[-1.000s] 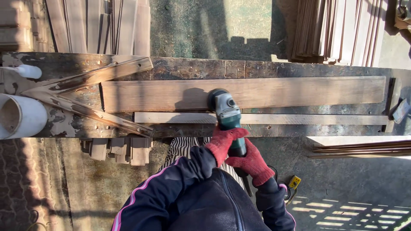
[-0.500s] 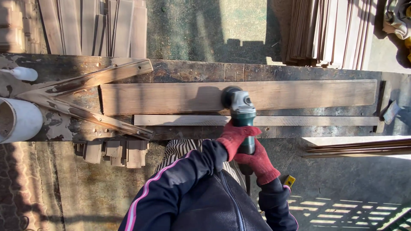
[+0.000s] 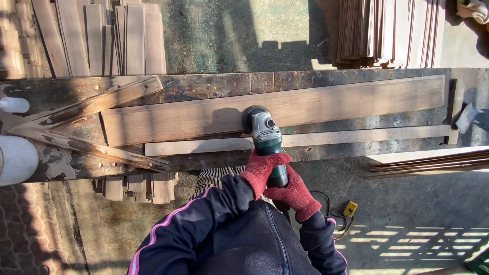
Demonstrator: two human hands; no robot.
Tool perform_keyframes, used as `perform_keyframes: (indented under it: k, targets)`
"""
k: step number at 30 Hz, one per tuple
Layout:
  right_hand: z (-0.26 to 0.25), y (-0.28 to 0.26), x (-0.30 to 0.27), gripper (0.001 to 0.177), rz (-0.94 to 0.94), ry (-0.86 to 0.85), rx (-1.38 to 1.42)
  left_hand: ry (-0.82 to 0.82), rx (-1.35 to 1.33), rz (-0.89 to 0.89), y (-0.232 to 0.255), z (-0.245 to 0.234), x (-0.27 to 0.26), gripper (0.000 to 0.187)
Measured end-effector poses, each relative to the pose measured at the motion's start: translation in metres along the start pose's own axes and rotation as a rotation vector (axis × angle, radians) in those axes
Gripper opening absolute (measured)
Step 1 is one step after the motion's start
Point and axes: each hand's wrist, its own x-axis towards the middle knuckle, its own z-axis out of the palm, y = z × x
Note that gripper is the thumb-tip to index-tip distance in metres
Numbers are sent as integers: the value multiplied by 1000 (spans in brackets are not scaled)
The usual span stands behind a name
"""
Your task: Sanding a long wooden plank using an angle grinder with a sanding disc attachment.
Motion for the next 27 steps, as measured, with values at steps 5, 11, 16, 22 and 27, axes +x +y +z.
perform_keyframes:
  k: [5, 11, 16, 22, 27]
  targets:
    - [-38, -7, 3, 63, -15, 130, 72, -86, -25, 49, 2, 45, 15, 65]
    - [-41, 14, 4, 65, -17, 129, 143, -150, 42, 64, -5, 50, 16, 65]
    - [-15, 14, 10, 72, -10, -10, 35, 7, -16, 16, -13, 17, 12, 73]
    - [-13, -12, 20, 79, -29, -40, -81, 91, 41, 0, 22, 16, 4, 72]
    - [-46, -1, 17, 72, 26, 67, -62, -9, 8, 5, -9, 58, 38, 68]
